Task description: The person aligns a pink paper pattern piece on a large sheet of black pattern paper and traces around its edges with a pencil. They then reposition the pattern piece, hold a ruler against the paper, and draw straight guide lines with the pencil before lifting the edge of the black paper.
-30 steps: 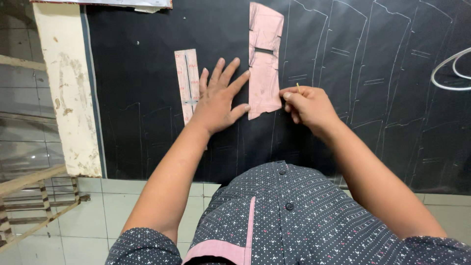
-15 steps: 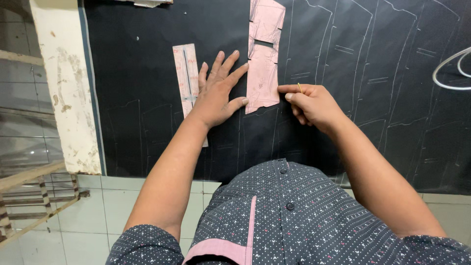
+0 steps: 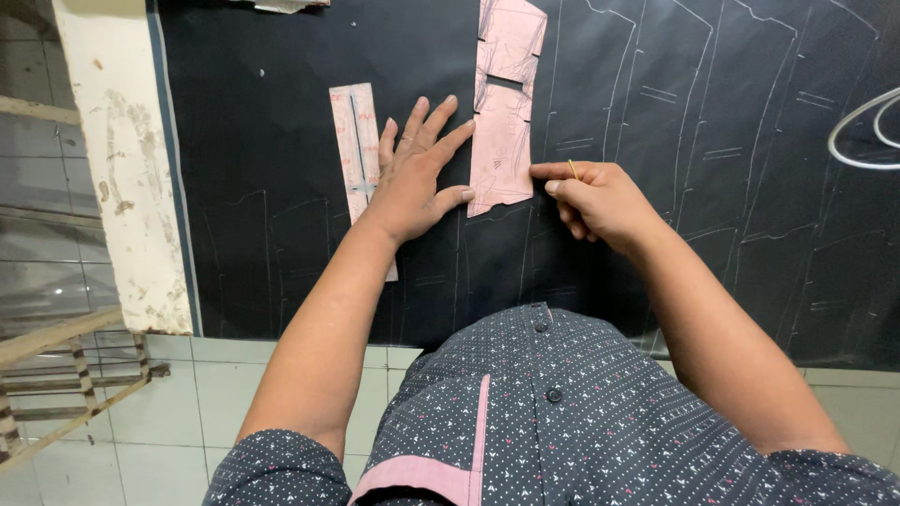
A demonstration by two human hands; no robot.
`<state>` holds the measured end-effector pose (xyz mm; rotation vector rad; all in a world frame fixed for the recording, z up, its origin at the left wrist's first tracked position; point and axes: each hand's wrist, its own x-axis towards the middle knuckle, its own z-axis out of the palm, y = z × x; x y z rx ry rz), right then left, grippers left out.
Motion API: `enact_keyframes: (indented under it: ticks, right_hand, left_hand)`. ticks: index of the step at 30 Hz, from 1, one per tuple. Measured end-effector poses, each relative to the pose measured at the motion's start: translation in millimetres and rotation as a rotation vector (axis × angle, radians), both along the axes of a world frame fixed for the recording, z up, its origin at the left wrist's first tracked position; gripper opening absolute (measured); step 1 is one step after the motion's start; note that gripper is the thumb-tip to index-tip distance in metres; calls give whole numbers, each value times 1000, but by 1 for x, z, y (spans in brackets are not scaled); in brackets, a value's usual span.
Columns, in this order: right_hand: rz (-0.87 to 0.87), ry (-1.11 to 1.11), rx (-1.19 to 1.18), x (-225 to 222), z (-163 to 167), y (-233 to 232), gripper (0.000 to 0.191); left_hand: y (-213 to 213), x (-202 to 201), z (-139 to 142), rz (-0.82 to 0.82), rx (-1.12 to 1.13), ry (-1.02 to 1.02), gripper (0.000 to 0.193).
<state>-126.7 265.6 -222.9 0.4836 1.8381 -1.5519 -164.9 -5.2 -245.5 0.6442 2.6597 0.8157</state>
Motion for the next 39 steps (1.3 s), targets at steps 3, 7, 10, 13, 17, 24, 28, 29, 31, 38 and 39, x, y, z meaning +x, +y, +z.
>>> enact_keyframes:
  ticks: [3,7,10,13,17,24,28,29,31,38,39]
  right_hand:
    - [2,-6,12,0,1,0,40]
    - [8,-8,18,-1,3,0,41]
    - [3,-4,24,0,5,-1,41]
    - [2,-4,41,1,6,-1,41]
    - [8,-14,45,1,4,-1,42]
    - [14,-8,36,2,2,1,42]
    - [10,-12,55,3,1,1,42]
    - [9,-9,52,3,1,0,41]
    - [6,-5,47,4,1,0,41]
    - [4,0,50,4,1,0,40]
    - [4,-3,56,4,1,0,40]
  left_hand:
    - [0,1,1,-1,12,5,85]
    - [1,0,3,3,2,-8,85]
    - [1,1,3,3,12,-3,85]
    - [1,1,3,10,15,0,85]
    - [1,2,2,9,8,3,85]
    - [2,1,1,-9,-19,16,85]
    - [3,2,-1,-9,-18,17,84]
    - [2,2,-2,-8,-20,16,84]
    - [2,2,-2,-8,-18,15,84]
    - [3,2,-1,-8,-23,16,83]
    - [3,3,-1,-6,-28,11,83]
